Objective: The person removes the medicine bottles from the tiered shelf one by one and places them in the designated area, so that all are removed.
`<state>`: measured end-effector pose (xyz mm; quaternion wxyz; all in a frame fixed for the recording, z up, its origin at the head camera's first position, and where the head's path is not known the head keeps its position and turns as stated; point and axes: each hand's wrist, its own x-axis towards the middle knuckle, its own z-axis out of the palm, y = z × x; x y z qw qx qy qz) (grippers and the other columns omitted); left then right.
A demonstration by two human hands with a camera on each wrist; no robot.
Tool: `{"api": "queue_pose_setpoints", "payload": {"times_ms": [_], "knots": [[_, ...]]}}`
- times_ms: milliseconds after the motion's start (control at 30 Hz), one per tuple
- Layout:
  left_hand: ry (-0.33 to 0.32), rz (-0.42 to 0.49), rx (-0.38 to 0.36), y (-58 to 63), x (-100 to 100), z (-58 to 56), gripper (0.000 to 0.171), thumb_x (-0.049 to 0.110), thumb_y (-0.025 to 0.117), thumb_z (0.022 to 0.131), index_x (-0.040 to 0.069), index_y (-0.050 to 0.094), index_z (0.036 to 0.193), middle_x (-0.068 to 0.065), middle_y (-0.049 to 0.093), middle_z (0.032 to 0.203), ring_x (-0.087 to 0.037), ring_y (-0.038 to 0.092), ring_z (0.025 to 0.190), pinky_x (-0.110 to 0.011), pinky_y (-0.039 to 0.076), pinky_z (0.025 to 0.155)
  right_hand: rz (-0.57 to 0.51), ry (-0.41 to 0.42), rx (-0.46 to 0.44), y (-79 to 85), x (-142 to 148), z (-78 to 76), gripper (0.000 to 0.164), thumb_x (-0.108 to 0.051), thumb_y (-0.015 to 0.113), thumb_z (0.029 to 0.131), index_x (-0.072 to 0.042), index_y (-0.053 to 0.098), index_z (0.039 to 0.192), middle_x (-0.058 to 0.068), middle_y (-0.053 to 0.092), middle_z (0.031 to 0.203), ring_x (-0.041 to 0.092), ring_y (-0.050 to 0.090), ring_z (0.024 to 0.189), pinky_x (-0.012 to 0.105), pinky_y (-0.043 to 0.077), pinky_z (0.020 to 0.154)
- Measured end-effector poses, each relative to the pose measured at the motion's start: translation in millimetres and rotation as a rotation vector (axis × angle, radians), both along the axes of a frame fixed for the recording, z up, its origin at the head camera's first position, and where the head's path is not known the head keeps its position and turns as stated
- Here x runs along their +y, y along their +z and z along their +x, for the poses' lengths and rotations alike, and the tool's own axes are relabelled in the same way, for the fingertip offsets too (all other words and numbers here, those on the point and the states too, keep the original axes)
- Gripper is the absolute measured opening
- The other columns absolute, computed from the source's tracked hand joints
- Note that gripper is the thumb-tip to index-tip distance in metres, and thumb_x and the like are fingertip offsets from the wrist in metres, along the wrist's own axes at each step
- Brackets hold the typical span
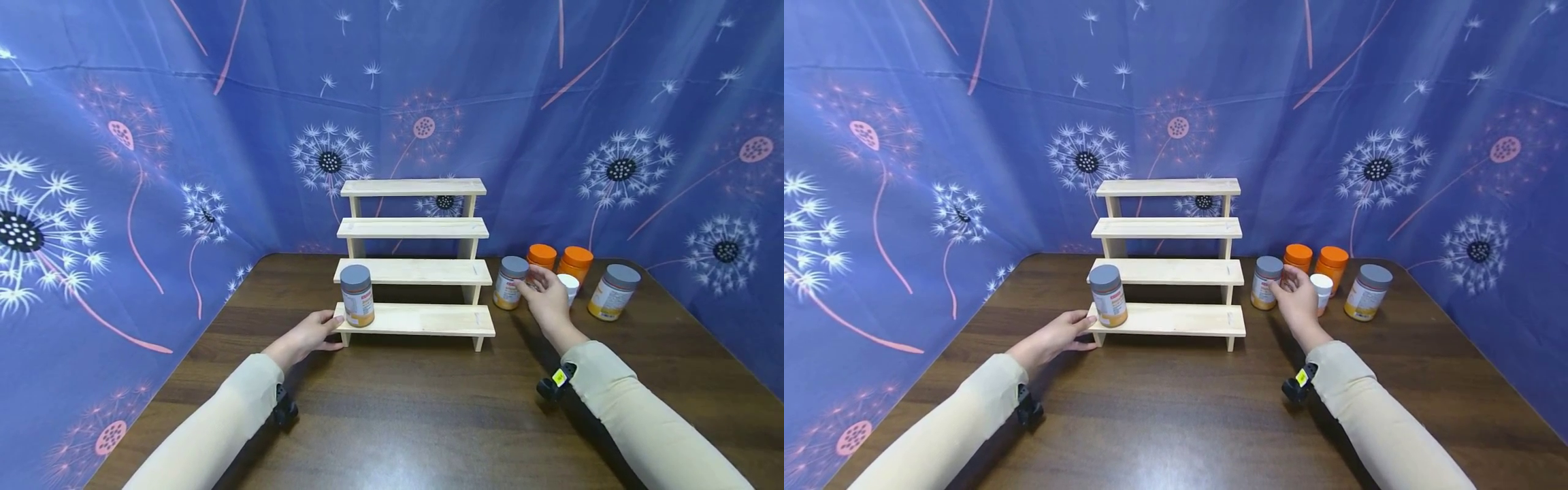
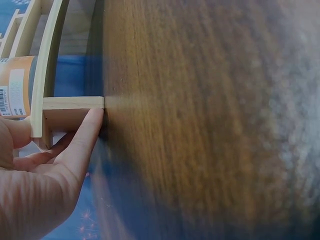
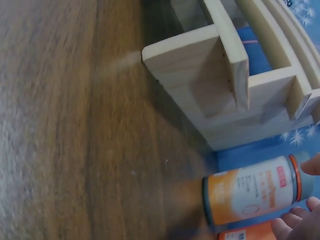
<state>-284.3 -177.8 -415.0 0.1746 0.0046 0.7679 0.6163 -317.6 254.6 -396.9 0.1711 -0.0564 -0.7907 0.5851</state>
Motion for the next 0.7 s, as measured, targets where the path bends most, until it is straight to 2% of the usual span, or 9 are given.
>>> {"api": "queue_pose_setpoints", "payload": {"times_ms": [133, 367, 700], "knots": [[-0.007, -0.004, 0.015, -0.6, -1, -1.4, 0.045, 0.014, 0.035, 0.107, -0.013, 0.030, 0.142, -0.032, 0.041, 0.141, -0.041, 0.039, 0.135, -0.040, 0.058, 0.093, -0.019, -0.009, 0.009, 10.5, -7, 5.2, 0.059, -0.013, 0.063, 0.094, 0.002, 0.038, 0.145, 0.021, 0.041, 0.149, 0.032, 0.040, 0.138, 0.043, 0.035, 0.118], [-0.017, 0.006, 0.038, -4.2, -1, -2.4, 0.043, 0.013, 0.035, 0.107, -0.014, 0.033, 0.139, -0.026, 0.049, 0.128, -0.028, 0.050, 0.118, -0.040, 0.059, 0.092, -0.072, 0.002, 0.015, 27.1, -16, 13.2, 0.062, -0.011, 0.062, 0.094, 0.001, 0.033, 0.147, 0.019, 0.035, 0.154, 0.030, 0.034, 0.142, 0.040, 0.031, 0.120], [-0.002, 0.000, 0.027, -3.2, -1, -2.5, 0.043, 0.014, 0.035, 0.107, -0.013, 0.033, 0.140, -0.028, 0.046, 0.132, -0.031, 0.048, 0.122, -0.039, 0.059, 0.092, -0.108, 0.028, 0.050, 39.4, -24, 20.4, 0.058, -0.009, 0.060, 0.095, 0.001, 0.036, 0.147, 0.017, 0.037, 0.153, 0.028, 0.037, 0.141, 0.038, 0.031, 0.120]]}}
